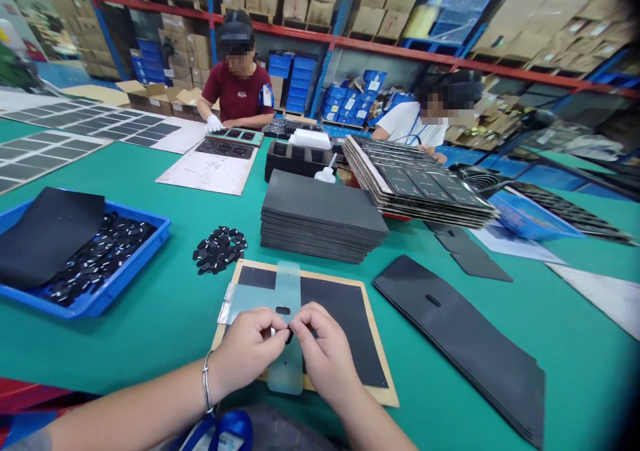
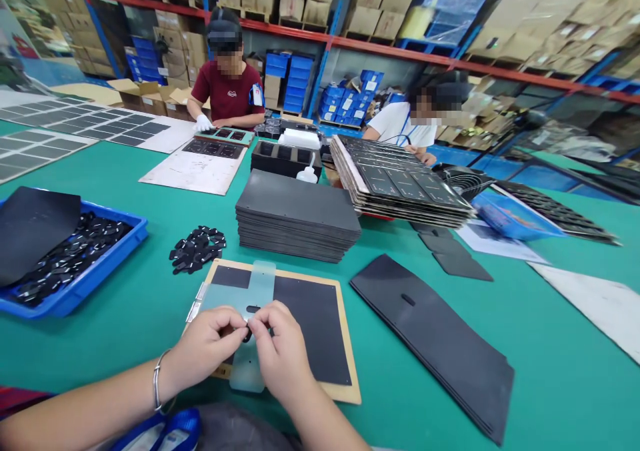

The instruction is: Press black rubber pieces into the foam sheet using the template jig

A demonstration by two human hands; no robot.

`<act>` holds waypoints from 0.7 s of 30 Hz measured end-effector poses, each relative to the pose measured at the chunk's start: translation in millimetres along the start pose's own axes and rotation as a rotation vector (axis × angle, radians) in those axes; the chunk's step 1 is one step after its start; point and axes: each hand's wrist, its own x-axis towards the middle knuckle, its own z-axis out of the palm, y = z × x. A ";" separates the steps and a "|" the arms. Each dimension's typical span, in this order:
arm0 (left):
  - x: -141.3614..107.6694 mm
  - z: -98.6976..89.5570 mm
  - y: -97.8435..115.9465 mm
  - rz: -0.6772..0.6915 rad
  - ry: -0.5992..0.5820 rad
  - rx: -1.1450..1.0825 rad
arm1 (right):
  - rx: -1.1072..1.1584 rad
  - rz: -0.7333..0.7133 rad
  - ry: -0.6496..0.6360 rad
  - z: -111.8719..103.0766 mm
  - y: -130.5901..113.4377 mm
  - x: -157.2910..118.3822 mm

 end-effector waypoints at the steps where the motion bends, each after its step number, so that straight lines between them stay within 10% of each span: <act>1: -0.4 0.0 -0.5 0.024 0.017 0.021 | -0.043 -0.014 -0.004 0.1 -0.1 -1.0; 21: -6.1 -3.9 0.5 0.263 -0.069 0.300 | -0.354 -0.036 -0.226 -14.8 -13.0 -11.4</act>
